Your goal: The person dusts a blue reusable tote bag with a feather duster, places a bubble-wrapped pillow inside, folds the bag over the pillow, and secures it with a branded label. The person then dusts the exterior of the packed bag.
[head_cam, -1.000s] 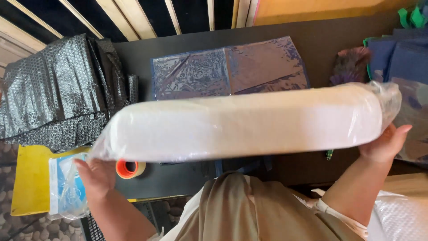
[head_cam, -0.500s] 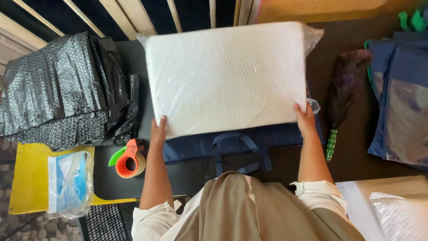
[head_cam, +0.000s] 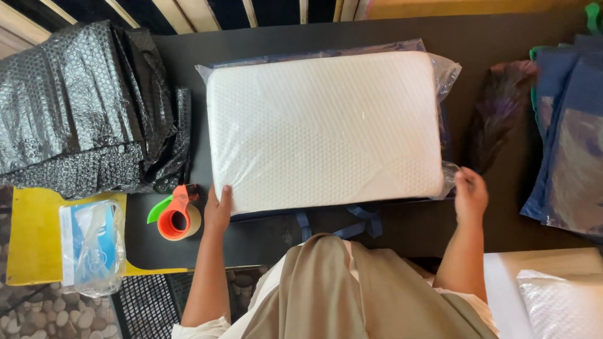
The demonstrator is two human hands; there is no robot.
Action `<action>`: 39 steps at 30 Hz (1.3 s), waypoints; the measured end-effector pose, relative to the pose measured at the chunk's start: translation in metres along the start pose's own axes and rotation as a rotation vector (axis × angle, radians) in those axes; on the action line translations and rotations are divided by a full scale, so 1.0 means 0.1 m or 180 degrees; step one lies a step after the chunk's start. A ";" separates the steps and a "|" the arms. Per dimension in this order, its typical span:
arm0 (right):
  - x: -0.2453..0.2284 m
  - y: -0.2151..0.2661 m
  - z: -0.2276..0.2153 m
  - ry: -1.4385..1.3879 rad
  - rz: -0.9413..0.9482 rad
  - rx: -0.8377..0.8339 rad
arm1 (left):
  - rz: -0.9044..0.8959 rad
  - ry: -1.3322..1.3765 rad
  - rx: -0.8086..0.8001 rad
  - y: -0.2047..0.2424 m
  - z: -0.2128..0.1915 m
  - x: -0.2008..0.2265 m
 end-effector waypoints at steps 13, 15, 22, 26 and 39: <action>-0.34 -0.05 -0.15 -0.0804 0.0627 0.0134 | 0.0412 -0.0353 0.0505 -0.23 0.20 -0.43; -0.92 0.16 -0.08 -0.0857 0.0133 -0.0902 | 0.0518 -0.0250 0.0543 -0.21 0.21 -0.41; -2.10 1.21 0.55 -0.0197 -0.1013 -0.3569 | 0.0681 -0.0266 0.0709 -0.19 0.33 -0.62; -2.17 1.21 0.89 0.1102 -0.0522 -0.2791 | 0.0724 -0.0262 0.0724 -0.29 0.37 -0.76; -2.35 1.42 0.84 0.1023 -0.0814 -0.2684 | 0.0890 -0.0288 0.0929 -0.29 0.40 -0.83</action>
Point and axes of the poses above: each hand's wrist, its own y-axis away from the middle knuckle, its own z-axis out of the palm, x = y × z, the point moved 1 cm from there along -y, towards the middle knuckle, and after that the axes turned 13 degrees about z, right-handed, at the moved point
